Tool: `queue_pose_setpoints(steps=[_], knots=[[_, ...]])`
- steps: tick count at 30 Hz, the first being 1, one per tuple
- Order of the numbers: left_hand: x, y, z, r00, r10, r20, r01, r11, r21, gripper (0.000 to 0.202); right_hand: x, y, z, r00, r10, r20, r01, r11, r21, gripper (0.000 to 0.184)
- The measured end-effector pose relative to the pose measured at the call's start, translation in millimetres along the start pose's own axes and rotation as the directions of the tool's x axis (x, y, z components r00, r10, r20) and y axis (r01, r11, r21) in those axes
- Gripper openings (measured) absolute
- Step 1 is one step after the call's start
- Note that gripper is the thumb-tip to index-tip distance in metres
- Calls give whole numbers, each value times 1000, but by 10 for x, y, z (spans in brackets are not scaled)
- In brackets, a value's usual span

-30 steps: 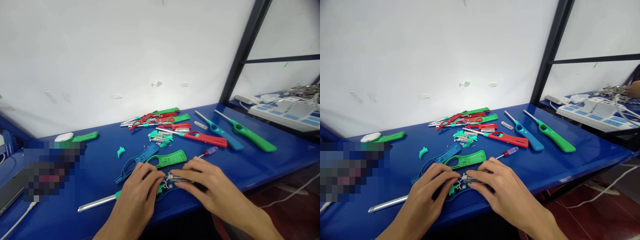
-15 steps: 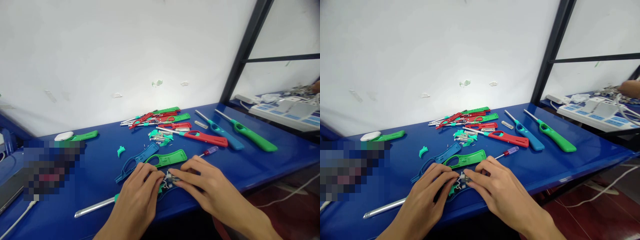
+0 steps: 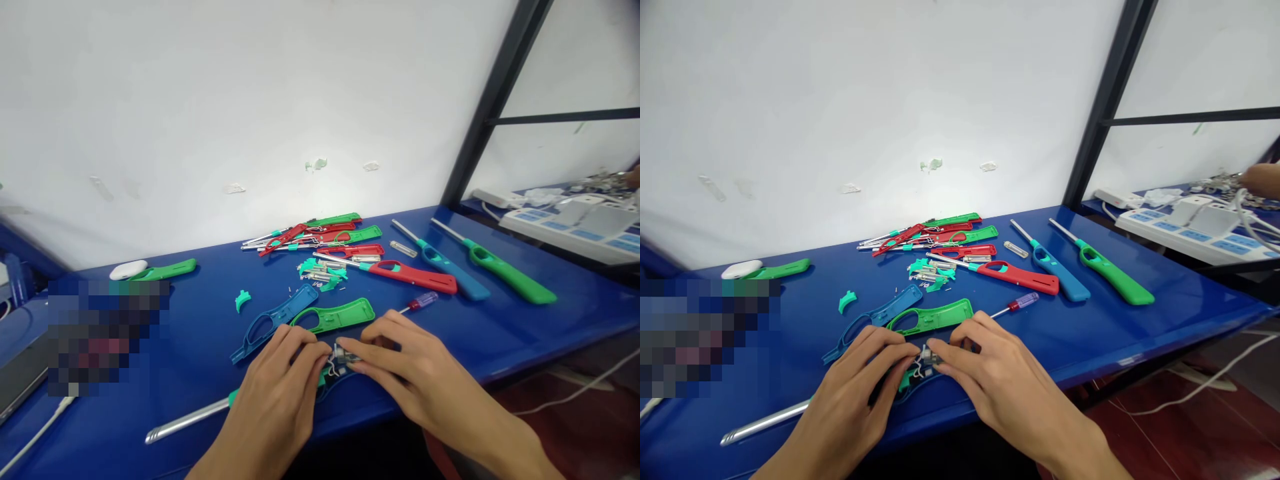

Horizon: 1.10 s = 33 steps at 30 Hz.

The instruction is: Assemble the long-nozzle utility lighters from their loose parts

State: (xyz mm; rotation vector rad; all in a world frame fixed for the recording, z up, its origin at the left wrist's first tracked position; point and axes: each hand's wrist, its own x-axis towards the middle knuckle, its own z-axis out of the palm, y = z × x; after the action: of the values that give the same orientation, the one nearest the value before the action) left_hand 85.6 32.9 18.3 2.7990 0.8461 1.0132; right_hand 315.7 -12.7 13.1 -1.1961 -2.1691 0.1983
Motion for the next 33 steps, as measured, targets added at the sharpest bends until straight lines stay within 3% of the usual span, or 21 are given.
queue_pose_setpoints(steps=[12, 22, 28, 33], knots=[[-19, 0, 6, 997, 4, -73, 0, 999, 50, 18, 4, 9, 45, 997, 59, -54, -55, 996, 65, 29], [-23, -8, 23, 997, 33, -66, -30, 999, 43, 23, 25, 29, 38, 999, -5, -42, 6, 999, 38, 29], [-95, 14, -23, 997, 10, -80, -1, 994, 114, 24, 2, 10, 42, 998, 58, -21, -56, 997, 58, 29], [-258, 81, -120, 994, -88, -61, 96, 985, 143, 31, -11, 0, 51, 995, 101, 6, -101, 992, 75, 29]])
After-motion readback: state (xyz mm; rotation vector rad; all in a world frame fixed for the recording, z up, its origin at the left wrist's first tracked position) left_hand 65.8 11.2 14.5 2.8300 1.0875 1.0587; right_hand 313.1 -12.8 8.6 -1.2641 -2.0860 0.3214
